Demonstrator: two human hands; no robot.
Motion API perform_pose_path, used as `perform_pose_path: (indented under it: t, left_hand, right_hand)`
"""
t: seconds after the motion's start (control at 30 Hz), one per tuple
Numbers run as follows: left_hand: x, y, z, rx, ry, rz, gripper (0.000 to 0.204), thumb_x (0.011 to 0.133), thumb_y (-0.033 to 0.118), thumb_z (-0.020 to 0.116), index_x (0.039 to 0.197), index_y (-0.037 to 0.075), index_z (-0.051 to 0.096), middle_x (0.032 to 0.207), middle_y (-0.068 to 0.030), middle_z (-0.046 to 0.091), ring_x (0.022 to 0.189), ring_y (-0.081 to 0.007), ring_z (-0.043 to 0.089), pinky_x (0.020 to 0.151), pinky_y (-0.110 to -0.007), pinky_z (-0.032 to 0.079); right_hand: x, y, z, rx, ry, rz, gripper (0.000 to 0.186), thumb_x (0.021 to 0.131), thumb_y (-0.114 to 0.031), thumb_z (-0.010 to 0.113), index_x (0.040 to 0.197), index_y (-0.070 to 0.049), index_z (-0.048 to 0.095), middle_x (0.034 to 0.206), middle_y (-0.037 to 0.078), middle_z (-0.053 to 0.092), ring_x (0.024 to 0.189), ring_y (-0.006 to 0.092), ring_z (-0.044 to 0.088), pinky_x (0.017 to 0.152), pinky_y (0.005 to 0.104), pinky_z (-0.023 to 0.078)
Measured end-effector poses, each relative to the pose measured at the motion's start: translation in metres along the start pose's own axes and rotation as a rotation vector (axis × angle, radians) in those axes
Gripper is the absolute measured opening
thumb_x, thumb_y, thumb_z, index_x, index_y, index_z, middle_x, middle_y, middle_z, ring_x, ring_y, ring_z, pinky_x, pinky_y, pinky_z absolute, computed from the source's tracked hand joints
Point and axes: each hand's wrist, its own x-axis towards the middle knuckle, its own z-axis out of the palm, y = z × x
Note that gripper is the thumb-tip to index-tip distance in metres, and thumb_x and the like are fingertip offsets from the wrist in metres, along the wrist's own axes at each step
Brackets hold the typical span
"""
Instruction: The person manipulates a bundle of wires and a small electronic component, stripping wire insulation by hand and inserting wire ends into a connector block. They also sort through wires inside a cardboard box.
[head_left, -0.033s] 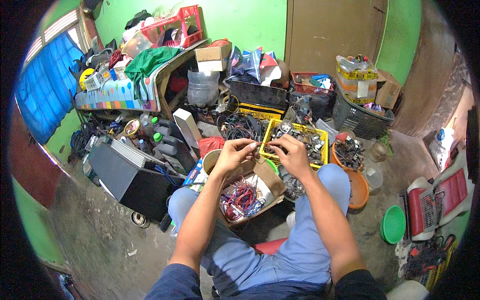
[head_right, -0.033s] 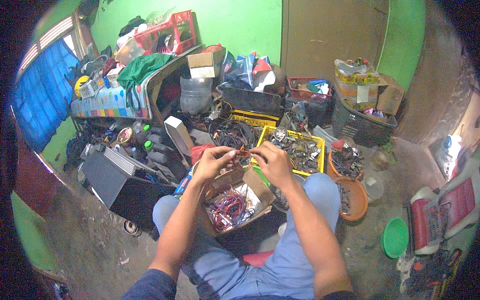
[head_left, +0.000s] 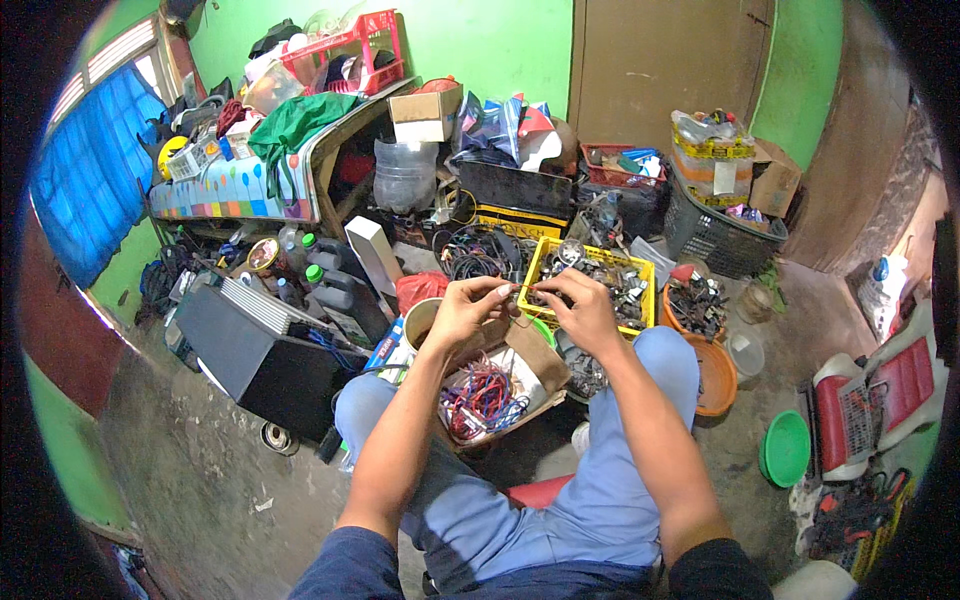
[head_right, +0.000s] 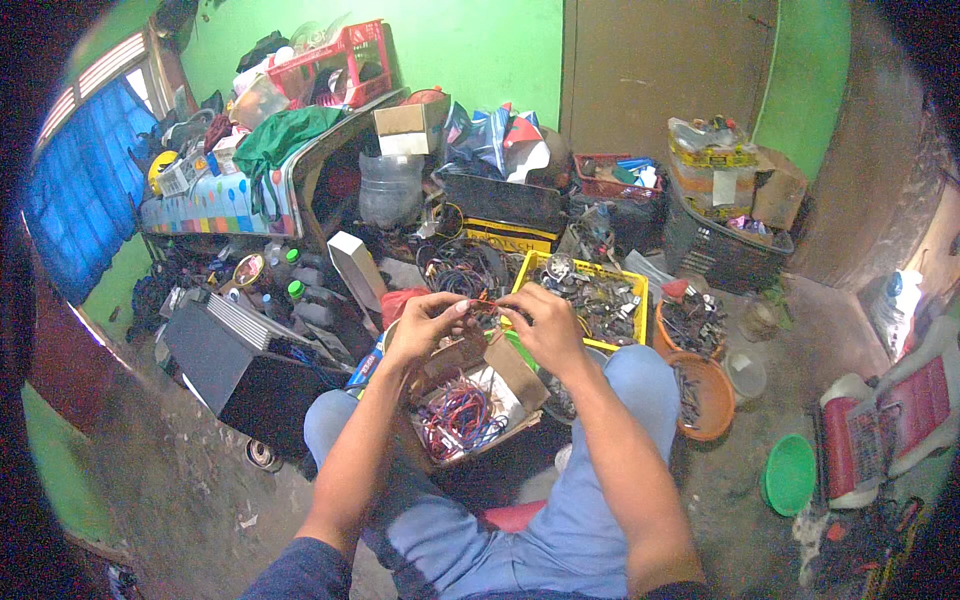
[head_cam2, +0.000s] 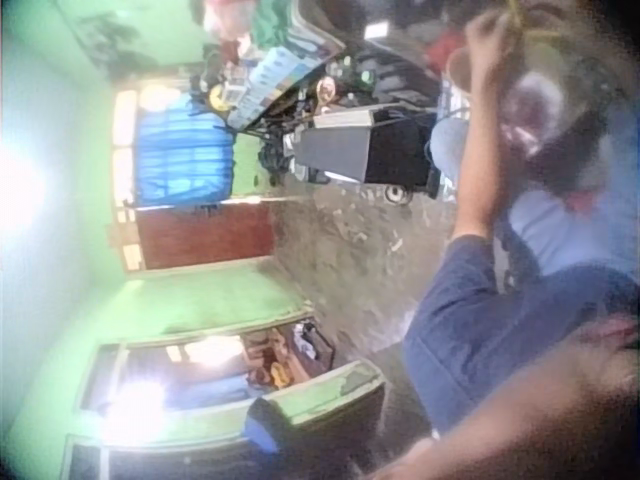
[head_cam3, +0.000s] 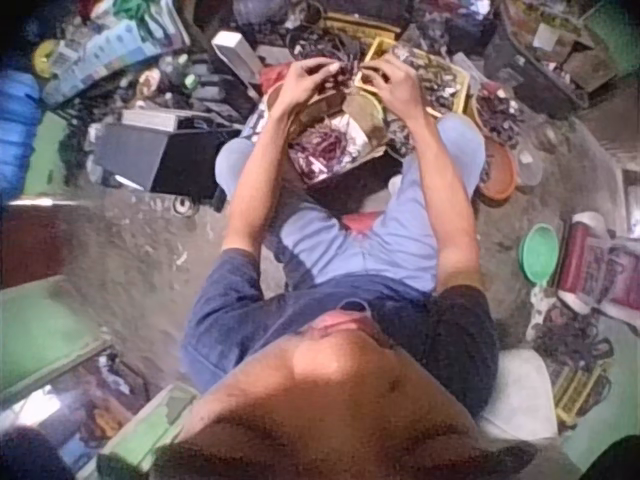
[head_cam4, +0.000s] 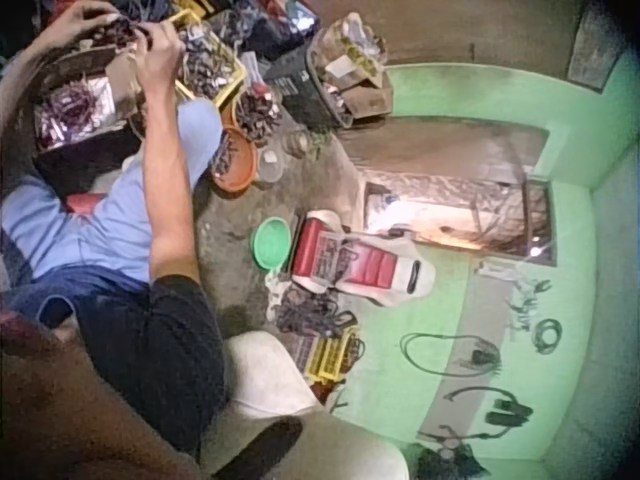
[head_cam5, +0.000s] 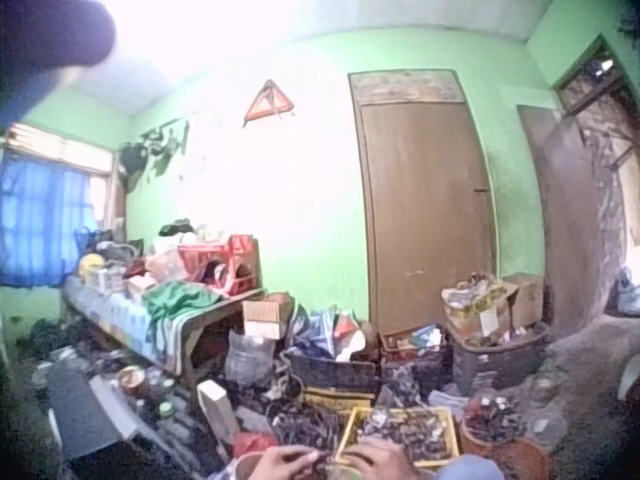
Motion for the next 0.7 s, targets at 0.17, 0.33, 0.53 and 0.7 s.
perform_pose_path:
  t: [0.17,0.33,0.53,0.7]
  left_hand:
    - [0.0,-0.009,-0.007,0.009,-0.001,0.009,0.026,0.097,0.019,0.065,0.113,-0.002,0.067,0.094,-0.0074,0.072,0.084,-0.0139,0.07,0.069,-0.023,0.054]
    - [0.003,-0.017,0.008,-0.251,0.114,0.001,0.021,0.099,0.018,0.062,0.101,-0.003,0.066,0.09,-0.0112,0.072,0.067,-0.0108,0.061,0.058,-0.019,0.045]
    - [0.009,-0.031,-0.009,0.015,0.141,0.043,0.02,0.097,0.023,0.066,0.1,0.003,0.066,0.082,-0.0017,0.067,0.063,-0.0047,0.054,0.055,-0.019,0.042]
    - [0.003,-0.027,-0.008,-0.104,0.078,0.011,0.02,0.096,0.025,0.068,0.098,0.005,0.067,0.074,0.0042,0.06,0.061,-0.0018,0.049,0.054,-0.019,0.039]
  right_hand:
    - [0.001,-0.003,0.007,0.079,-0.114,0.071,0.014,0.082,-0.01,0.072,0.095,-0.005,0.072,0.092,0.015,0.069,0.086,0.0322,0.068,0.077,0.0402,0.052]
    - [0.001,0.004,0.017,0.147,-0.173,0.141,0.016,0.081,-0.011,0.074,0.094,-0.004,0.072,0.092,0.015,0.07,0.087,0.0321,0.068,0.081,0.0402,0.052]
    - [0.0,0.002,0.026,0.41,-0.298,0.48,0.018,0.084,-0.013,0.076,0.095,0.0,0.072,0.08,0.011,0.073,0.067,0.0192,0.072,0.062,0.0331,0.055]
    - [-0.004,0.015,0.035,0.573,-0.402,0.506,0.017,0.089,-0.012,0.072,0.098,0.003,0.072,0.078,0.009,0.071,0.064,0.0134,0.069,0.057,0.0278,0.055]
